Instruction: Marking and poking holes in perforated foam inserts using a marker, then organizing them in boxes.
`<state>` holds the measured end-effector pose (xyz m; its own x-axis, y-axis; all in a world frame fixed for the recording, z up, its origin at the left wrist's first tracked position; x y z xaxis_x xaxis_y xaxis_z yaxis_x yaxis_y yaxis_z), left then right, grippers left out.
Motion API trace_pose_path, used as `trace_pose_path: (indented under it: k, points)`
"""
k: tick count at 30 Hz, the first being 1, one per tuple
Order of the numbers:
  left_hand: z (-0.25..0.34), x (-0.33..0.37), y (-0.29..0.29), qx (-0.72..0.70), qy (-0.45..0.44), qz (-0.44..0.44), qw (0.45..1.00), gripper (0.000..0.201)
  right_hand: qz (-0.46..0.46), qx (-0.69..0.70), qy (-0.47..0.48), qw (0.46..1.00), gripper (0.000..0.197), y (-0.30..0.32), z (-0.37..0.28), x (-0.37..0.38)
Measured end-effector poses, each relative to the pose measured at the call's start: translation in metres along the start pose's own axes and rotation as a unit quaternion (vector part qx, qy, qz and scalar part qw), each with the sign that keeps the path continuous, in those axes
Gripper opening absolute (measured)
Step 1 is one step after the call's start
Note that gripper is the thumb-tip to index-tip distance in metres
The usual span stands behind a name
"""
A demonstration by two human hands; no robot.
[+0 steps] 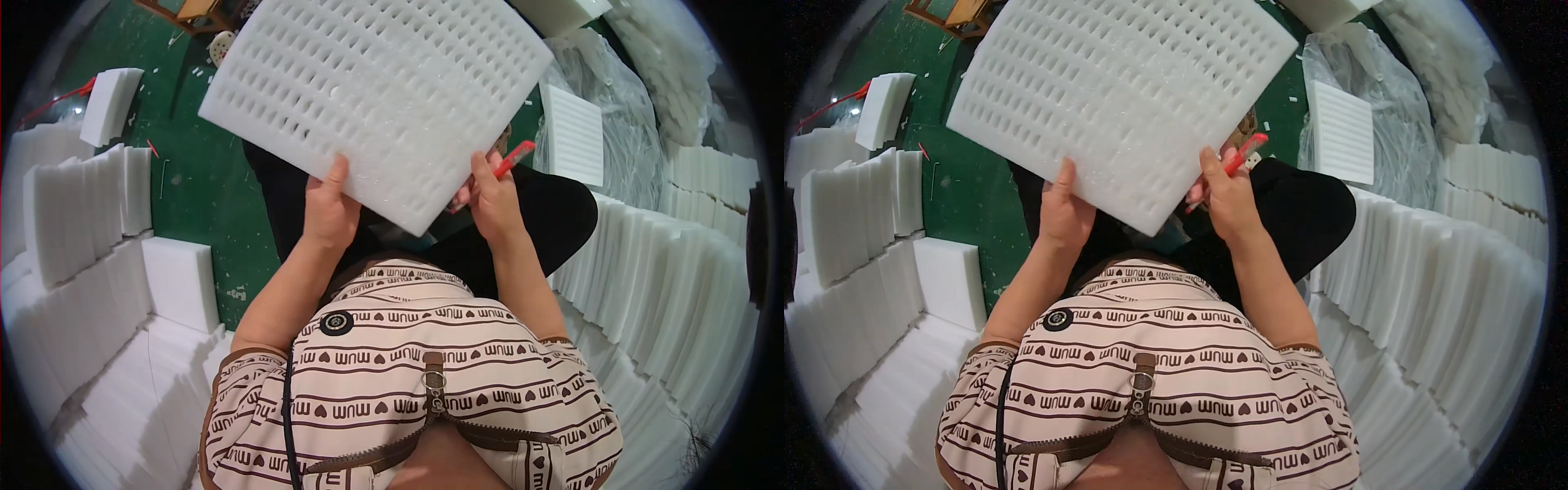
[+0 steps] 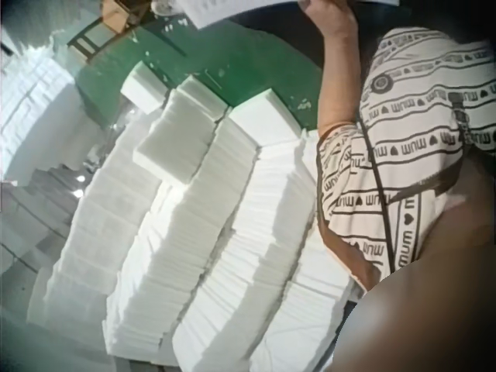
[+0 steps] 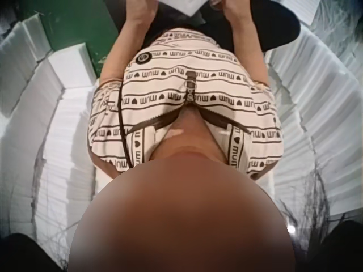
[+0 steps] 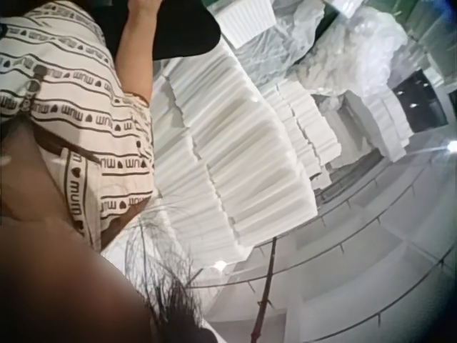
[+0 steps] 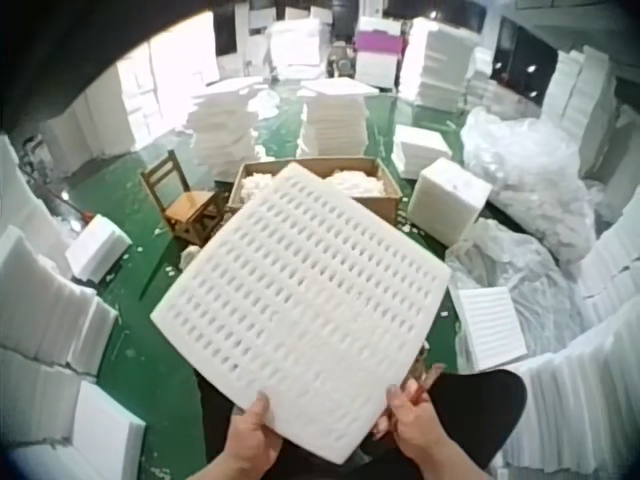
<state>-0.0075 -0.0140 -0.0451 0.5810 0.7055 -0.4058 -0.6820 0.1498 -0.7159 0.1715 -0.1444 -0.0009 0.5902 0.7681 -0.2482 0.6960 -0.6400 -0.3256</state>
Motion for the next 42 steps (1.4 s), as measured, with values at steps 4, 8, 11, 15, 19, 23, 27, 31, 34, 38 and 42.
trace_pose_path:
  k: [4, 8, 11, 15, 19, 23, 27, 31, 34, 38, 42]
  points:
    - [0.018, -0.029, -0.054, 0.695, -0.365, -0.166, 0.597, 0.022, 0.028, -0.052, 0.027, 0.998, 0.038, 0.022, -0.023, 0.026]
    - [-0.013, 0.004, -0.026, 0.728, -0.211, -0.096, 0.645, 0.032, 0.035, -0.097, 0.044, 0.994, 0.039, 0.033, -0.045, 0.049]
    - [-0.033, 0.001, -0.009, 0.756, -0.209, -0.120, 0.609, 0.032, 0.022, -0.139, 0.040, 0.989, 0.039, 0.036, -0.055, 0.052]
    - [-0.047, -0.043, -0.016, 0.795, -0.352, -0.242, 0.430, 0.018, -0.036, -0.221, 0.014, 0.974, 0.040, 0.041, -0.059, 0.053]
    - [-0.013, -0.068, -0.051, 0.667, -0.260, -0.330, 0.615, 0.022, 0.007, -0.209, -0.024, 0.978, 0.040, 0.080, -0.041, 0.048]
    - [0.028, -0.052, -0.051, 0.619, -0.077, -0.235, 0.745, 0.021, 0.023, -0.174, -0.015, 0.984, 0.036, 0.075, -0.040, 0.043]
    - [-0.001, -0.051, -0.045, 0.634, 0.095, -0.277, 0.716, 0.022, 0.017, -0.146, -0.010, 0.989, 0.031, 0.066, -0.025, 0.035]
    - [-0.031, -0.059, -0.037, 0.606, 0.206, -0.292, 0.710, 0.027, 0.003, -0.063, -0.017, 0.998, 0.021, 0.042, -0.004, 0.017]
    - [-0.026, -0.051, -0.024, 0.404, 0.184, -0.103, 0.890, 0.034, 0.042, -0.015, 0.006, 0.999, 0.020, 0.027, 0.009, 0.004]
    - [-0.004, -0.029, -0.001, 0.333, 0.194, -0.012, 0.923, 0.037, 0.056, 0.054, 0.018, 0.997, 0.020, 0.008, 0.018, -0.015]
    - [0.029, 0.000, -0.002, 0.301, 0.010, 0.019, 0.953, 0.041, -0.009, -0.028, -0.067, 0.997, 0.018, 0.000, 0.030, -0.042]
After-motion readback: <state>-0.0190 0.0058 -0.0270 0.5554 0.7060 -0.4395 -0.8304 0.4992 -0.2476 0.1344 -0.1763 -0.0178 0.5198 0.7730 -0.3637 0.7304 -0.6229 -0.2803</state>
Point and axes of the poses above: each hand's wrist, its own x-axis towards the middle knuckle, its own y-axis out of the back of the hand, z = x × y, the point moved 6 cm from there along x, towards the middle knuckle, and after that the axes turned 5 degrees about y, right-handed, at the moved point
